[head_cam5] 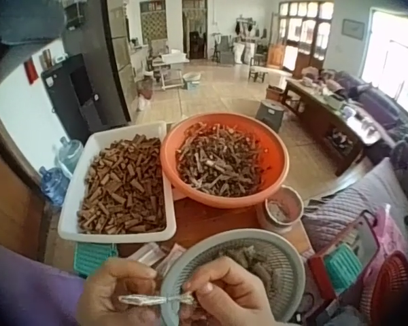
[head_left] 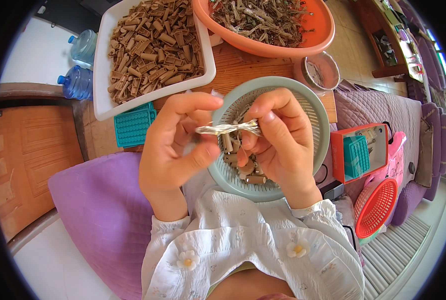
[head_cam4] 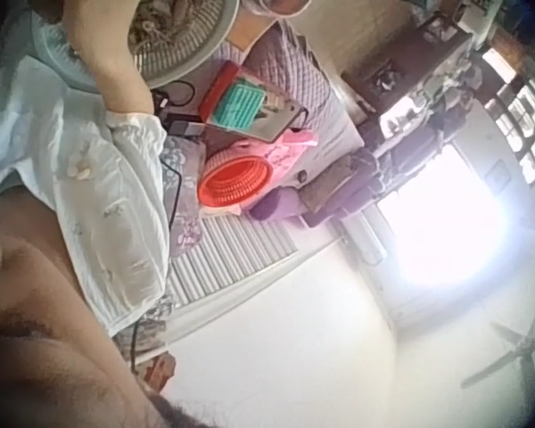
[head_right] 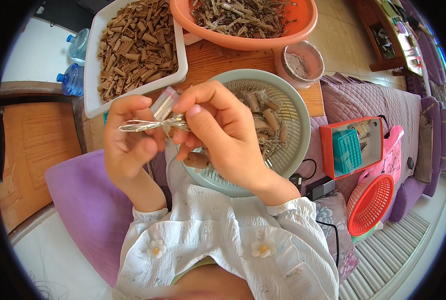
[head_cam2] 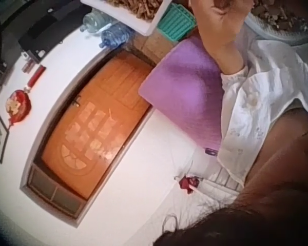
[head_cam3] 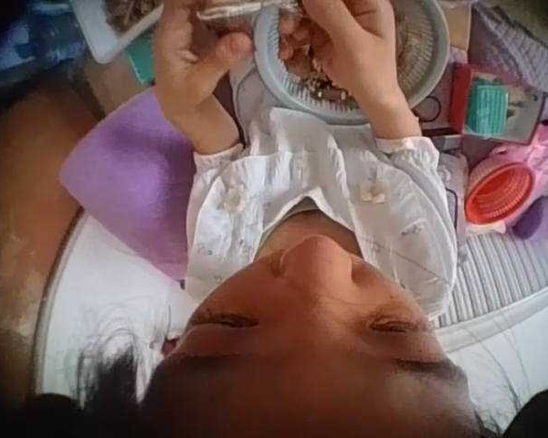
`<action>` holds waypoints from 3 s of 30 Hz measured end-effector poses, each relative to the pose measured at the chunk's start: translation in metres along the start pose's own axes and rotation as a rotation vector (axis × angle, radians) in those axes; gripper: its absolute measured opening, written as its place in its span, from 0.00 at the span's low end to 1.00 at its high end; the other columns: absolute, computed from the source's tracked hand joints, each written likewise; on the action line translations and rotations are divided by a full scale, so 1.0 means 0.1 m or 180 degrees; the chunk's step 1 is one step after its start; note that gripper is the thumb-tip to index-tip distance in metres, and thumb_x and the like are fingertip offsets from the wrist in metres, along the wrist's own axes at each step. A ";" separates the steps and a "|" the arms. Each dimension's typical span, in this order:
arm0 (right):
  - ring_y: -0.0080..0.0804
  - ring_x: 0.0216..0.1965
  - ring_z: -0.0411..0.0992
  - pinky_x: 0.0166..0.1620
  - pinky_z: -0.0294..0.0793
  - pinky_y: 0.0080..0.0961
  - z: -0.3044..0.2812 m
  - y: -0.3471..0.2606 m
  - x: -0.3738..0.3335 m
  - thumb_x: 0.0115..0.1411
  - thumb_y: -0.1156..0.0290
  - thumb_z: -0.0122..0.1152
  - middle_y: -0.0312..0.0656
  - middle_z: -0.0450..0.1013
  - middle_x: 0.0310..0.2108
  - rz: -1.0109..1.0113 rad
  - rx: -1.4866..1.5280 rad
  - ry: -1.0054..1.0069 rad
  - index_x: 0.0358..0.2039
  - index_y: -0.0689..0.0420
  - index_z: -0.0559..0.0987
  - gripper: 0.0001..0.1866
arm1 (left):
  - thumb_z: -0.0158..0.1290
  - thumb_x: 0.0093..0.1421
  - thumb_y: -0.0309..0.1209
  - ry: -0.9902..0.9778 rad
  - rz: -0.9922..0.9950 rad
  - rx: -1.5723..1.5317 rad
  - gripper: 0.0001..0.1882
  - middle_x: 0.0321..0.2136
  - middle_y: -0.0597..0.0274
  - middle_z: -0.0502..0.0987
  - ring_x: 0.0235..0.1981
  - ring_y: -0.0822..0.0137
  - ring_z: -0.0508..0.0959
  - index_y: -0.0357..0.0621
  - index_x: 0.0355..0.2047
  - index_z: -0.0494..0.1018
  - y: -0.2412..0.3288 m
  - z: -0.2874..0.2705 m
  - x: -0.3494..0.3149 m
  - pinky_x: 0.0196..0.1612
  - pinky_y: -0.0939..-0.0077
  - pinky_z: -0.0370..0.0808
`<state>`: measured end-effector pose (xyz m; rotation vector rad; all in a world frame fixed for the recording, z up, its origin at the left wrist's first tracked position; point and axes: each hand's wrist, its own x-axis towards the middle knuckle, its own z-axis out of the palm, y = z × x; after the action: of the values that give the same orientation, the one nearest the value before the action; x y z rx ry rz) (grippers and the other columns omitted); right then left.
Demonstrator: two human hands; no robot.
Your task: The person sorts small components by hand, placing them into plastic bags.
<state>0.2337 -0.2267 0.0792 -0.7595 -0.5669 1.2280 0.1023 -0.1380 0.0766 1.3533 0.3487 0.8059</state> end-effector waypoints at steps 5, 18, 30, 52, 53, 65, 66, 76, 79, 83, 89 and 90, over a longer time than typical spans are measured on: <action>0.15 0.22 0.66 0.22 0.68 0.11 0.09 0.02 -0.01 0.61 0.70 0.40 0.36 0.67 0.23 0.0162 -0.0126 0.0052 0.35 0.60 0.66 0.08 | 0.55 0.50 0.30 0.0369 0.0520 0.0430 0.10 0.22 0.67 0.68 0.18 0.81 0.60 0.37 0.30 0.71 0.02 0.03 -0.07 0.19 0.89 0.54; 0.12 0.18 0.56 0.14 0.55 0.09 -0.03 0.08 -0.11 0.60 0.70 0.44 0.34 0.66 0.24 0.0842 0.0940 0.0141 0.35 0.58 0.67 0.06 | 0.60 0.42 0.41 -0.0153 0.0994 0.2178 0.19 0.23 0.66 0.70 0.19 0.71 0.69 0.42 0.31 0.73 0.07 0.17 -0.21 0.19 0.82 0.65; 0.25 0.27 0.69 0.31 0.67 0.17 -0.16 -0.15 -0.32 0.51 0.63 0.59 0.42 0.70 0.25 0.1835 -0.0222 -0.0912 0.46 0.60 0.60 0.26 | 0.57 0.48 0.26 0.1209 0.0652 0.0421 0.09 0.20 0.57 0.74 0.19 0.73 0.72 0.34 0.26 0.69 0.01 0.04 -0.37 0.22 0.86 0.66; 0.38 0.33 0.69 0.38 0.68 0.28 0.01 0.30 -0.10 0.48 0.74 0.58 0.44 0.68 0.36 -0.0493 -0.2005 -0.0549 0.39 0.59 0.69 0.16 | 0.57 0.48 0.23 0.0891 0.0764 0.0540 0.08 0.21 0.56 0.75 0.23 0.70 0.77 0.35 0.28 0.71 0.03 0.11 -0.28 0.24 0.85 0.71; 0.38 0.33 0.69 0.38 0.68 0.28 0.01 0.28 -0.08 0.48 0.74 0.58 0.44 0.68 0.36 -0.0495 -0.2002 -0.0560 0.39 0.59 0.69 0.16 | 0.57 0.47 0.23 0.0875 0.0756 0.0587 0.08 0.21 0.56 0.75 0.22 0.70 0.77 0.35 0.28 0.71 0.03 0.11 -0.28 0.24 0.85 0.71; 0.33 0.23 0.68 0.26 0.67 0.25 -0.06 -0.28 -0.12 0.47 0.81 0.55 0.40 0.67 0.23 -0.1235 -0.3452 -0.0872 0.24 0.62 0.73 0.02 | 0.59 0.44 0.25 0.0666 0.0816 0.1386 0.08 0.21 0.59 0.75 0.22 0.71 0.74 0.38 0.25 0.72 0.03 -0.02 -0.31 0.24 0.83 0.67; 0.33 0.23 0.68 0.26 0.67 0.25 -0.06 -0.32 -0.08 0.47 0.81 0.55 0.40 0.67 0.23 -0.1230 -0.3461 -0.0865 0.24 0.62 0.73 0.02 | 0.59 0.44 0.26 0.0425 0.0749 0.1232 0.08 0.21 0.59 0.75 0.22 0.71 0.74 0.39 0.25 0.73 0.02 -0.02 -0.31 0.24 0.83 0.67; 0.09 0.19 0.56 0.21 0.53 0.09 -0.15 -0.15 0.08 0.55 0.64 0.53 0.28 0.63 0.18 0.0437 -0.1503 -0.0240 0.31 0.62 0.71 0.12 | 0.56 0.49 0.24 0.0804 0.0152 -0.0450 0.08 0.22 0.60 0.74 0.24 0.75 0.75 0.37 0.29 0.69 -0.02 0.22 -0.38 0.26 0.86 0.70; 0.08 0.17 0.54 0.20 0.49 0.08 -0.24 -0.15 0.02 0.52 0.59 0.58 0.28 0.62 0.16 0.0340 -0.0853 -0.0805 0.32 0.61 0.71 0.17 | 0.55 0.50 0.24 0.0750 -0.0018 -0.0296 0.08 0.22 0.61 0.74 0.23 0.76 0.75 0.37 0.30 0.68 -0.01 0.22 -0.39 0.25 0.87 0.69; 0.08 0.14 0.55 0.17 0.47 0.08 -0.19 -0.13 -0.03 0.52 0.63 0.58 0.28 0.61 0.13 0.0179 -0.1008 -0.0647 0.32 0.61 0.71 0.14 | 0.54 0.51 0.25 0.0688 -0.0486 -0.0250 0.07 0.22 0.61 0.74 0.24 0.76 0.75 0.37 0.30 0.68 0.01 0.23 -0.38 0.26 0.87 0.70; 0.11 0.10 0.53 0.13 0.49 0.10 -0.17 -0.17 -0.05 0.55 0.73 0.51 0.31 0.63 0.12 0.0744 -0.0582 -0.0048 0.29 0.61 0.70 0.05 | 0.54 0.51 0.24 0.0652 -0.0384 -0.0063 0.08 0.22 0.62 0.74 0.19 0.79 0.72 0.36 0.31 0.69 -0.03 0.32 -0.33 0.22 0.90 0.66; 0.11 0.10 0.53 0.13 0.49 0.10 -0.20 -0.15 -0.04 0.55 0.73 0.51 0.31 0.63 0.12 0.0751 -0.0577 -0.0041 0.29 0.61 0.70 0.05 | 0.55 0.51 0.25 0.0706 -0.0306 -0.0118 0.08 0.22 0.62 0.74 0.19 0.79 0.71 0.36 0.31 0.69 -0.04 0.33 -0.34 0.22 0.90 0.65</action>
<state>0.2570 -0.2370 0.0782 -0.9934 -0.6177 1.4120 0.1014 -0.1851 0.0728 1.2058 0.5659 0.8797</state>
